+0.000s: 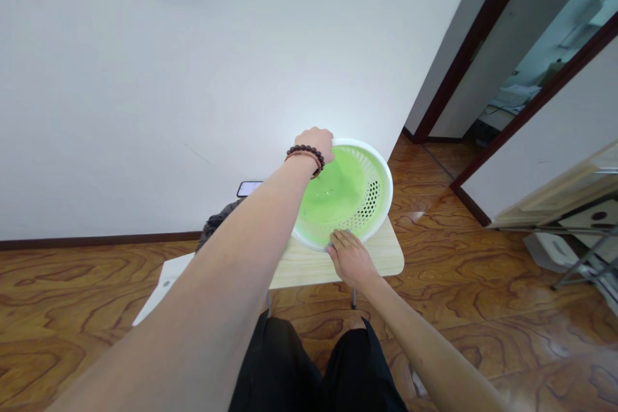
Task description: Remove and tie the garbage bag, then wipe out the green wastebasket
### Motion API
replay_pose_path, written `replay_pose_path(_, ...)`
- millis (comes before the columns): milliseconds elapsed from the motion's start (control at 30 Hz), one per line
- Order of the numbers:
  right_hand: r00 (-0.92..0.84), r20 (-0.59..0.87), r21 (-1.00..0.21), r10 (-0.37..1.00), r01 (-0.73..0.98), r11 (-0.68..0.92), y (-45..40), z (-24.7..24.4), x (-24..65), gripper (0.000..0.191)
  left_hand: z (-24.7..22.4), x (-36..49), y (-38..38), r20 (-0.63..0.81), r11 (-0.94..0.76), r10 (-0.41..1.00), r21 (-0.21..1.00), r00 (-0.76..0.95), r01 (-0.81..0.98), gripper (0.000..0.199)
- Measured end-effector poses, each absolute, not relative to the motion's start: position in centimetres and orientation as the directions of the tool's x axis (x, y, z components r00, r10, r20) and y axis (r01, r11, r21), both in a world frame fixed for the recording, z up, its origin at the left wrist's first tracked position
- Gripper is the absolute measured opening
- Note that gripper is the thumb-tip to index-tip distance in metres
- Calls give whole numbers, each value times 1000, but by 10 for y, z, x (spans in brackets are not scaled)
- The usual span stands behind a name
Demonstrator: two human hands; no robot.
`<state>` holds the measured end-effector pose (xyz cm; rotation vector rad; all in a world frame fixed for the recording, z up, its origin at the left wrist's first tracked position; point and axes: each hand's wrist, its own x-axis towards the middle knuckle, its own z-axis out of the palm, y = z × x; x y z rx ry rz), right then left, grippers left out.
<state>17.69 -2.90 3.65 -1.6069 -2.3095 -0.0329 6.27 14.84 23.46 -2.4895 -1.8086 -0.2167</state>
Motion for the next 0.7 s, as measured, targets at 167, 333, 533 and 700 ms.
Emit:
replay_pose_path(167,-258,286,-83,923,953,292,-32,36,195,47,232,66,152,168,-321,934,0,316,947,40)
replay_pose_path(333,-198,294,-115,935,964,240,-40,32,200,50,230,68,154,165,-319,936,16,312,948,40)
replay_pose_path(533,-263,319,-292,910,886,359,-43,27,157,43,229,65,155,166,-305,940,17,298,952,39)
replay_pose_path(700,-340,363,-263,868,856,445,-36,22,163,40,231,60,152,156,-302,942,11,296,953,38)
